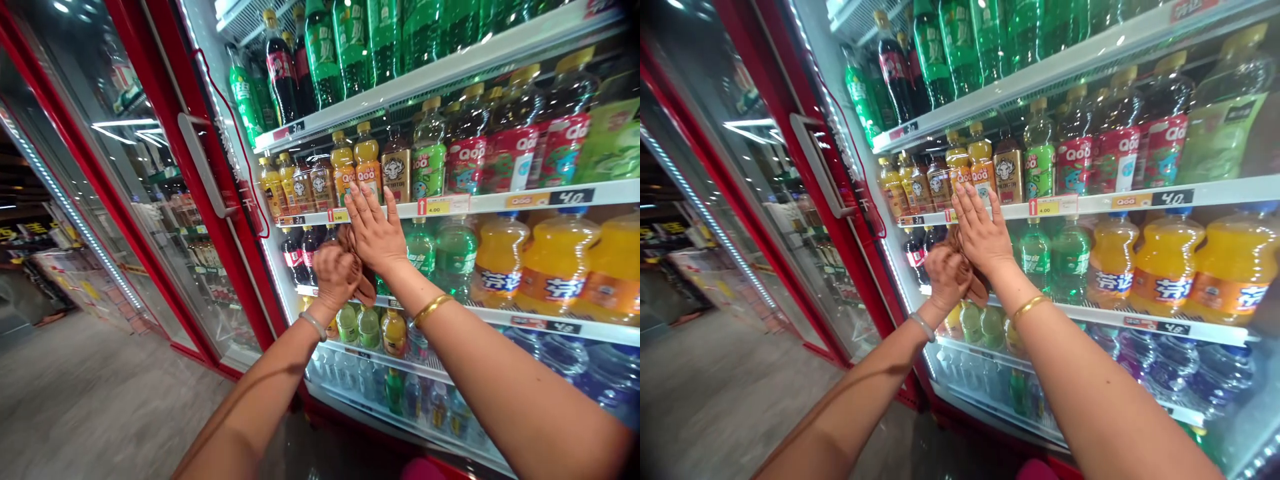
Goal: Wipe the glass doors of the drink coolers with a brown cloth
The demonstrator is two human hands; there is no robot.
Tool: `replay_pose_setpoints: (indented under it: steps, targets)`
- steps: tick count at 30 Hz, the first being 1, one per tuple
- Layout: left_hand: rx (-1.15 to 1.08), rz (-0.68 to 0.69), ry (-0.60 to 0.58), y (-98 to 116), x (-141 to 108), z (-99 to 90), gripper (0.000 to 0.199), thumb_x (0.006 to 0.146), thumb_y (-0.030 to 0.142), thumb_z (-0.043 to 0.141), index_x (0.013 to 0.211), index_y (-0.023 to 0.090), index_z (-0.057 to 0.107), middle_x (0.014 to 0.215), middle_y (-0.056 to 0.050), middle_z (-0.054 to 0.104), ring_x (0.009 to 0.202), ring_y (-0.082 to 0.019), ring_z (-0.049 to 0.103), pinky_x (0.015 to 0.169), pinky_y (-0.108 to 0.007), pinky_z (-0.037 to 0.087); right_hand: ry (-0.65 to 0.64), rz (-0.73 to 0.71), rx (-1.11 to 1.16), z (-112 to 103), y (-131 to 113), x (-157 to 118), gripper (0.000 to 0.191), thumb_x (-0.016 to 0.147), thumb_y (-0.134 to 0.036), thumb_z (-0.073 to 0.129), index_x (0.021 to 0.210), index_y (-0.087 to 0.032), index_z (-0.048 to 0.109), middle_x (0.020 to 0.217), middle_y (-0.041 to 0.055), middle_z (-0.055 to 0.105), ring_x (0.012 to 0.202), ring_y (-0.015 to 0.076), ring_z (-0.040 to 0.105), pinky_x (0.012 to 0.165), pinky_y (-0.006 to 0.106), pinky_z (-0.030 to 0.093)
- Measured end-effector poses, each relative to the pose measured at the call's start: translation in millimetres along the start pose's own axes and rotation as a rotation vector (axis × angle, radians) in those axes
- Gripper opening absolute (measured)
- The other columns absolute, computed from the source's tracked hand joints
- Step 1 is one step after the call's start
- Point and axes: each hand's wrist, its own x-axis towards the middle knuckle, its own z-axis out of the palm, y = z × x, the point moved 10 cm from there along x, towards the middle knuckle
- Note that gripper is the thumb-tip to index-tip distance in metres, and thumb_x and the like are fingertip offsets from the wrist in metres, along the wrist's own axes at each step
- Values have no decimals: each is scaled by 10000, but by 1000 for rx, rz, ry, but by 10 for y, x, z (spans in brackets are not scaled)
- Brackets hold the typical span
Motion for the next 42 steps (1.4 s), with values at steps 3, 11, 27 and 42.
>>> replay_pose_setpoints:
  steps: [3, 11, 27, 42]
  targets:
    - [-69, 235, -130, 175, -80, 74, 230, 804, 405, 737, 1009, 316, 683, 1128, -63, 665, 1169, -266, 587, 1110, -481, 409, -19, -2, -9, 9, 5, -10, 756, 1020, -217, 365, 1652, -217, -52, 1723, 87, 149, 1617, 275, 90, 1337, 630, 35]
    - [30, -539, 294, -291, 127, -216, 359, 959, 388, 566, 1261, 194, 544, 1339, -195, 539, 1329, -308, 478, 1177, -569, 333, -50, 2, 24, 27, 44, 7, 662, 1014, -194, 339, 1647, -176, 147, 1721, 87, 182, 1621, 261, 75, 1344, 602, 29]
    - [-995, -506, -292, 707, 450, -193, 838, 992, 555, -150, 1585, 275, 372, 1553, -75, 545, 1481, -156, 463, 1167, -374, 478, 8, -184, -43, -487, 63, -553, 692, 978, -388, 576, 1609, -315, 301, 1613, 58, 451, 1591, 290, 228, 1287, 640, 265]
    - [-256, -93, 43, 736, 835, 145, 576, 1033, 338, 269, 1592, 244, 372, 1708, -76, 284, 1614, -288, 158, 1306, -616, 102, -10, -406, -292, -711, 182, -806, 351, 915, -315, 648, 1263, -333, 692, 1278, 2, 715, 1256, 264, 540, 1197, 484, 388]
